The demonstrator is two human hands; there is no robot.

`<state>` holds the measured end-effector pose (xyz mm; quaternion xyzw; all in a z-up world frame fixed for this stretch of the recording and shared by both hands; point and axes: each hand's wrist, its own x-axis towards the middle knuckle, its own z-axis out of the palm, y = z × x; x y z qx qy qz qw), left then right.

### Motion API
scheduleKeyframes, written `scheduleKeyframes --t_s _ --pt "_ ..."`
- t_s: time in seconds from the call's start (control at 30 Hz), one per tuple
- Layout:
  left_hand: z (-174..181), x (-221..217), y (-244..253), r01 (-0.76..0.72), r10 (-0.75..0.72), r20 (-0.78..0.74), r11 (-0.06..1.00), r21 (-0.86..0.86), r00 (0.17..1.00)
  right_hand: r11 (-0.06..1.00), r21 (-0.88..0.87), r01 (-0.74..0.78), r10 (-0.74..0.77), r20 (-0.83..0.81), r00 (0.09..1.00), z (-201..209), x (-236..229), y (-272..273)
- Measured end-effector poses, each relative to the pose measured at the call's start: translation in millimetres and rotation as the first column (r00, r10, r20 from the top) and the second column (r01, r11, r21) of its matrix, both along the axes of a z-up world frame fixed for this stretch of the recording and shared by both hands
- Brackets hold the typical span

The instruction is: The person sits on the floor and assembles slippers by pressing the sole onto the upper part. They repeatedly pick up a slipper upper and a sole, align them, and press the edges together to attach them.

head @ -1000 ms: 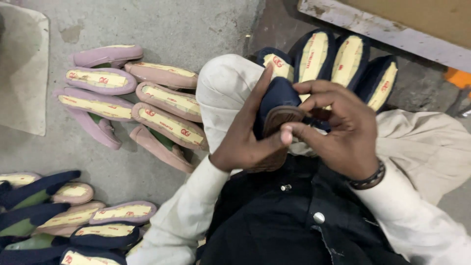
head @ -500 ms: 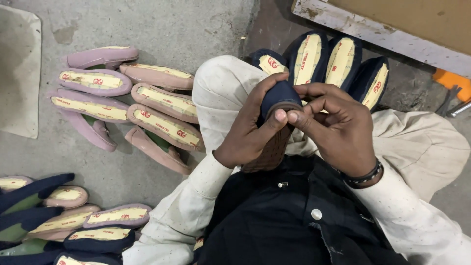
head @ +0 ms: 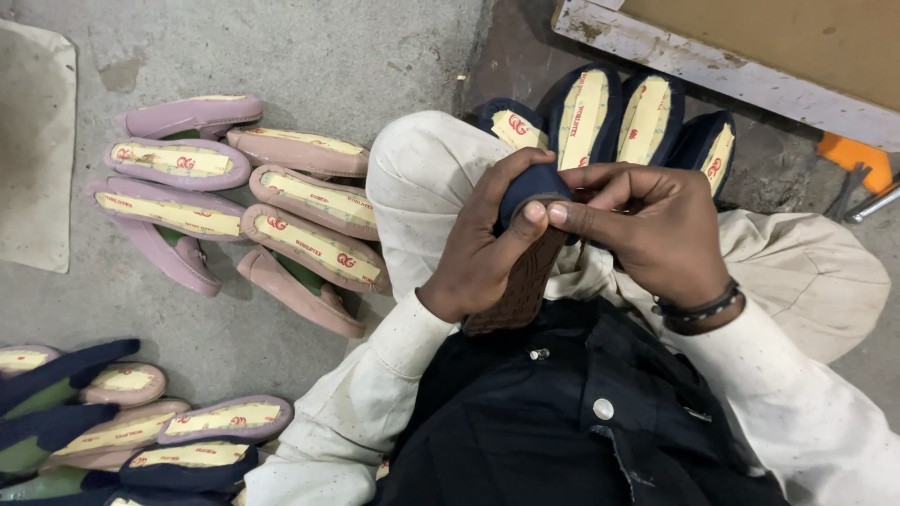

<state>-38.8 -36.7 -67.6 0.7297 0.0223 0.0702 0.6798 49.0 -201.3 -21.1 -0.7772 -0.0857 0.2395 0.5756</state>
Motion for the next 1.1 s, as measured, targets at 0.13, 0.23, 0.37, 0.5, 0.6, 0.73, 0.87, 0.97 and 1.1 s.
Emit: scheduleKeyframes --t_s 0.13,0.23,0.37,0.5,0.6,0.73,0.87,0.97,1.1 --pt "8.1 6.5 4.8 -0.010 0.009 -0.023 0.999 -0.030 1.000 0.991 0.133 -0.006 0.002 0.029 1.000 -8.2 -3.2 3.4" --pt "14.7 21.8 13.8 0.024 -0.035 -0.104 0.994 -0.108 0.994 0.982 0.185 0.028 -0.048 0.106 0.993 -9.4 -0.9 7.0" --pt "21.1 36.8 17.5 0.020 -0.132 -0.163 0.832 -0.554 0.978 0.986 0.132 -0.099 0.068 0.222 0.973 16.3 10.3 11.9" --pt "30.8 32.9 12.8 -0.088 -0.142 -0.293 0.755 -0.650 0.946 0.993 0.083 -0.084 0.074 0.124 0.989 22.9 13.7 14.9" --pt "2.9 19.8 9.2 -0.098 -0.128 -0.247 0.675 -0.731 0.960 0.992 0.098 -0.075 0.070 0.056 0.996 11.8 8.8 16.6" --pt "7.7 13.6 12.0 -0.121 -0.107 -0.296 0.744 -0.657 0.949 0.981 0.121 -0.150 0.145 0.049 0.988 1.7 6.8 14.4" --pt "18.7 13.3 8.5 -0.116 -0.032 -0.276 0.856 -0.504 0.961 0.964 0.181 -0.195 0.167 0.160 0.973 -7.2 2.6 11.5" --pt "22.2 14.6 0.2 -0.159 0.040 -0.307 0.913 -0.375 0.951 0.965 0.212 -0.154 0.137 0.092 0.986 -10.9 -1.3 9.6" --pt "13.1 14.9 -6.3 -0.244 0.164 -0.371 0.953 -0.181 0.914 0.978 0.121 -0.171 0.163 0.076 0.984 -12.1 -3.1 7.6"
